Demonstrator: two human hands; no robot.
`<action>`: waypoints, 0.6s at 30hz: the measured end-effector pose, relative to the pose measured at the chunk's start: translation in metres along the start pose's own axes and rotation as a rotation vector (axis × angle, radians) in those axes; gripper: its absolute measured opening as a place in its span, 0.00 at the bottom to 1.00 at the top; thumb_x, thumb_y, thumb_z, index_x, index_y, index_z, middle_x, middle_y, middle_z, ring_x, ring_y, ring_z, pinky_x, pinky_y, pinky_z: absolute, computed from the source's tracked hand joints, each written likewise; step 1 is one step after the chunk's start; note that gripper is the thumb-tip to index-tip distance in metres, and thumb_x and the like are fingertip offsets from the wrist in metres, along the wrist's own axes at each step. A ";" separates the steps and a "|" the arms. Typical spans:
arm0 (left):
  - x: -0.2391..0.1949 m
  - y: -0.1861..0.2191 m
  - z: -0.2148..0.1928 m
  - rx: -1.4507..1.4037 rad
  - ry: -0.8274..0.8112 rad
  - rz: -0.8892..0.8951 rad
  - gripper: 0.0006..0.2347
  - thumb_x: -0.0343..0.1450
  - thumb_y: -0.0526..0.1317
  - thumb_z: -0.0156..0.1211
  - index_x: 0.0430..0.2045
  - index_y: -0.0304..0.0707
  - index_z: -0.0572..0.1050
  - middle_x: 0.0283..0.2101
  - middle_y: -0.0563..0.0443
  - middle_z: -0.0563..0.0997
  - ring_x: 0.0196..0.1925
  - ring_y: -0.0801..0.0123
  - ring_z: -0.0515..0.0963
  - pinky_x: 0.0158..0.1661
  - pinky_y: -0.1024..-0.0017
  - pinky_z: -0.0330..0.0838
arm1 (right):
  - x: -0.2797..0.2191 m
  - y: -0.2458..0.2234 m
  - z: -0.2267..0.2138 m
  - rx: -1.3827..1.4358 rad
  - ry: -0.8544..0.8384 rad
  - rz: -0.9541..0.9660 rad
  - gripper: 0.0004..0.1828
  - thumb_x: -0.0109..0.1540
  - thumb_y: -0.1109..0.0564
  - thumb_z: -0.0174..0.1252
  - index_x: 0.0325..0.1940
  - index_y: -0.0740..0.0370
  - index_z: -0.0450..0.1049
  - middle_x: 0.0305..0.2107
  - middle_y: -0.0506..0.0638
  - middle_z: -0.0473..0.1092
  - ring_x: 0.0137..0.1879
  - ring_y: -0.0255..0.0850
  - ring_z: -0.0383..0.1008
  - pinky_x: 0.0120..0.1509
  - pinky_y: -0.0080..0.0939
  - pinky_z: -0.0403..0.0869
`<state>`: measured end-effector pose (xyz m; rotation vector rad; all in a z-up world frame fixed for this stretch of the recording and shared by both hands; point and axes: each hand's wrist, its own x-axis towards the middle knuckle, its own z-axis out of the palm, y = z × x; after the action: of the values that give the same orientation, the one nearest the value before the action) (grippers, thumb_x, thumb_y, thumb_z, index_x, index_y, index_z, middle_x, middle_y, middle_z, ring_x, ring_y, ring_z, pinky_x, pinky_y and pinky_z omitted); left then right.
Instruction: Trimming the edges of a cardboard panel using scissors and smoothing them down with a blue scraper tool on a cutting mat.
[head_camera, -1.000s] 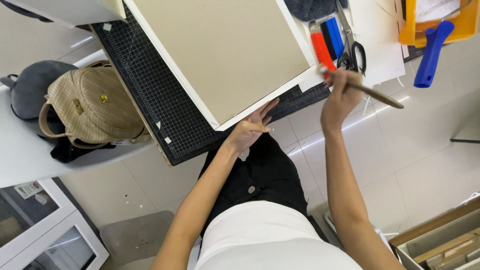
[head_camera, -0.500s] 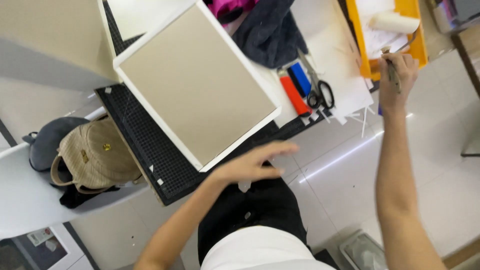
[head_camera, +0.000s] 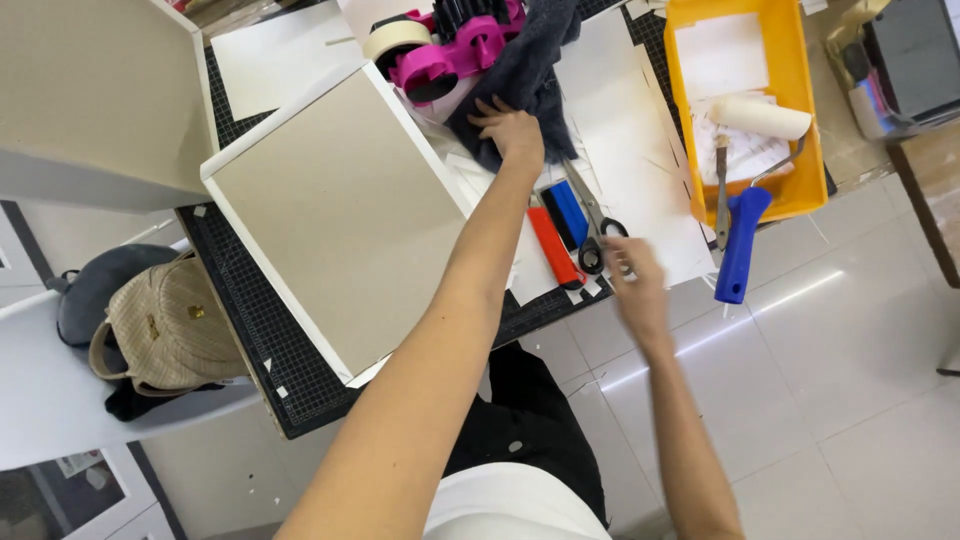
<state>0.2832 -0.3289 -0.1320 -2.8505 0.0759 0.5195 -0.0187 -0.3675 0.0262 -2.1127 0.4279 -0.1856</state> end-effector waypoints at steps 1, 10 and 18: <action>0.009 0.006 0.014 0.002 -0.002 -0.006 0.24 0.79 0.41 0.30 0.69 0.22 0.44 0.69 0.14 0.49 0.67 0.17 0.56 0.52 0.46 0.71 | 0.008 0.011 0.019 0.004 -0.006 -0.001 0.12 0.68 0.63 0.51 0.55 0.61 0.73 0.47 0.55 0.71 0.47 0.42 0.72 0.51 0.36 0.76; 0.020 -0.025 -0.018 -0.179 0.260 0.607 0.14 0.68 0.27 0.47 0.36 0.38 0.83 0.40 0.47 0.82 0.40 0.45 0.84 0.33 0.52 0.80 | 0.067 0.041 0.087 -0.419 -0.022 -0.212 0.23 0.67 0.60 0.53 0.65 0.71 0.65 0.50 0.66 0.58 0.52 0.61 0.59 0.57 0.58 0.68; 0.021 -0.040 -0.055 -0.031 0.365 0.591 0.16 0.60 0.59 0.69 0.35 0.58 0.84 0.39 0.60 0.83 0.40 0.60 0.85 0.34 0.64 0.75 | 0.101 0.097 0.095 -0.554 -0.117 -0.026 0.10 0.60 0.68 0.39 0.38 0.72 0.67 0.29 0.73 0.70 0.32 0.71 0.70 0.35 0.69 0.68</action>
<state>0.3250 -0.3043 -0.0804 -2.8867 0.9967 0.0855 0.0806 -0.3789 -0.1106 -2.6557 0.4143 0.0519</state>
